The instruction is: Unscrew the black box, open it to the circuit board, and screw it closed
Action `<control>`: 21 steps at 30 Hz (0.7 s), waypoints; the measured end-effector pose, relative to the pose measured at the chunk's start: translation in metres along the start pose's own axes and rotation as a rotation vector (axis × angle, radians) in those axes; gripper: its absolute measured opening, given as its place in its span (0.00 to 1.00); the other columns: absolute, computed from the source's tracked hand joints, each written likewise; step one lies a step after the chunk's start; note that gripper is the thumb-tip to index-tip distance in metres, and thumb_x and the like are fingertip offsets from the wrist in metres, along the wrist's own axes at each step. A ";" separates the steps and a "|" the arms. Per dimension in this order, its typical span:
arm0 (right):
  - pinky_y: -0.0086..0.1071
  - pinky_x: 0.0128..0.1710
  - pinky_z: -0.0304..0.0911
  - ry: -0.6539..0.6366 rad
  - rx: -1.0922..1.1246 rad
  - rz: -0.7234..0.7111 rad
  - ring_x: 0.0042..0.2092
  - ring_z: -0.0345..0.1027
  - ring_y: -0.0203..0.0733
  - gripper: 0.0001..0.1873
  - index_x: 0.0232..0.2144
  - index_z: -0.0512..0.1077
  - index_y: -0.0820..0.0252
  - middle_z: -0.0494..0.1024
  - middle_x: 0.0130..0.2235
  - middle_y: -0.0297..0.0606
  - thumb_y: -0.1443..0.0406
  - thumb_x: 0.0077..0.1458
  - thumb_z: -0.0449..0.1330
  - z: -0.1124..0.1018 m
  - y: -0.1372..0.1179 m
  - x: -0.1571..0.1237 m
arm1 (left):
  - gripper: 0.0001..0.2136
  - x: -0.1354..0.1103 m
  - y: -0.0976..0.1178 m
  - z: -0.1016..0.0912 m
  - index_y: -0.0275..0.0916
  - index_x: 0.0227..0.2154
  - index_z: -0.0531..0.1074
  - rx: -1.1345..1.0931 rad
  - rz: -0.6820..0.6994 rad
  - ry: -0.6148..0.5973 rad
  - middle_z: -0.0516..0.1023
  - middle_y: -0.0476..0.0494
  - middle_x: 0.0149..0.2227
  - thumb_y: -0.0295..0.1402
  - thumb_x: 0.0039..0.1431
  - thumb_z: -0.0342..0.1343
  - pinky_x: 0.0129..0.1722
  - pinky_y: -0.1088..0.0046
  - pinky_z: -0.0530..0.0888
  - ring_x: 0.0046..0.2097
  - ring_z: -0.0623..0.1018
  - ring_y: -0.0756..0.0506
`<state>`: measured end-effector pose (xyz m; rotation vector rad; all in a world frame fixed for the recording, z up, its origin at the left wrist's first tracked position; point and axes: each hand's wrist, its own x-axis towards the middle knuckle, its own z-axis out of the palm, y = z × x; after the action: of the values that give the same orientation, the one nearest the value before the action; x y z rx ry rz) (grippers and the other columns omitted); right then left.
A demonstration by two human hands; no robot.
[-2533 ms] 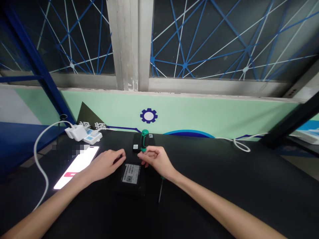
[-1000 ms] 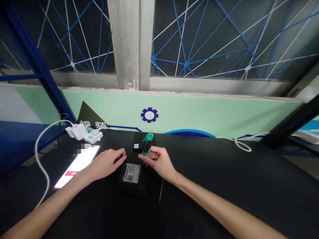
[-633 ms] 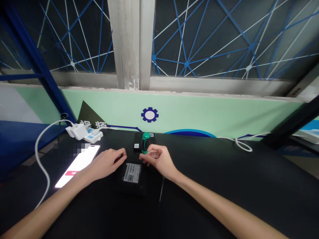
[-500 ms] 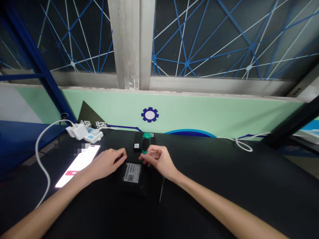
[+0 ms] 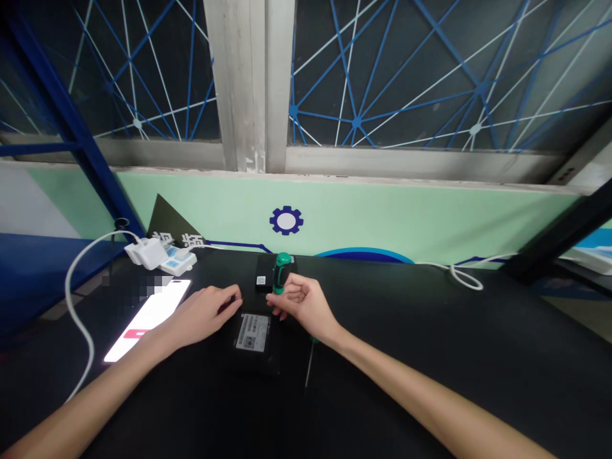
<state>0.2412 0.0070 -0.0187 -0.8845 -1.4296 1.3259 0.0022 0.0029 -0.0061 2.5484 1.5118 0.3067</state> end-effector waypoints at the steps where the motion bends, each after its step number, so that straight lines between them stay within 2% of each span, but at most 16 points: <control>1: 0.28 0.22 0.68 -0.004 -0.001 0.003 0.24 0.73 0.37 0.21 0.26 0.73 0.63 0.81 0.27 0.38 0.55 0.40 0.76 0.000 0.000 0.000 | 0.13 0.000 0.000 0.000 0.43 0.35 0.68 -0.001 0.001 0.001 0.75 0.49 0.28 0.40 0.71 0.41 0.27 0.72 0.61 0.30 0.77 0.44; 4: 0.28 0.21 0.67 -0.016 -0.007 -0.002 0.24 0.73 0.37 0.20 0.26 0.74 0.63 0.83 0.28 0.41 0.54 0.42 0.76 -0.001 -0.002 -0.001 | 0.14 0.000 0.000 0.000 0.43 0.35 0.69 -0.003 -0.004 -0.003 0.75 0.49 0.28 0.41 0.71 0.41 0.27 0.72 0.61 0.30 0.77 0.44; 9: 0.27 0.19 0.65 -0.054 -0.026 -0.020 0.21 0.69 0.35 0.19 0.24 0.76 0.63 0.78 0.22 0.36 0.53 0.42 0.75 -0.001 -0.005 -0.002 | 0.14 0.000 0.000 -0.001 0.43 0.36 0.69 -0.013 -0.004 -0.003 0.75 0.48 0.28 0.41 0.71 0.40 0.26 0.72 0.61 0.30 0.77 0.44; 16: 0.28 0.20 0.65 -0.096 -0.042 -0.037 0.23 0.70 0.36 0.20 0.28 0.79 0.63 0.77 0.23 0.36 0.51 0.46 0.72 -0.001 -0.007 -0.003 | 0.15 0.000 0.001 -0.002 0.43 0.35 0.69 -0.017 -0.001 -0.002 0.75 0.48 0.28 0.41 0.71 0.40 0.27 0.72 0.62 0.30 0.77 0.44; 21: 0.28 0.21 0.66 -0.019 -0.040 0.017 0.23 0.70 0.36 0.19 0.27 0.78 0.63 0.78 0.22 0.35 0.55 0.40 0.76 -0.001 -0.001 0.000 | 0.14 0.000 0.000 -0.001 0.43 0.35 0.69 -0.010 -0.008 -0.009 0.76 0.49 0.28 0.41 0.71 0.41 0.27 0.72 0.61 0.29 0.76 0.45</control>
<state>0.2419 0.0069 -0.0179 -0.9140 -1.4702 1.3254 0.0022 0.0026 -0.0050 2.5321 1.5134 0.3008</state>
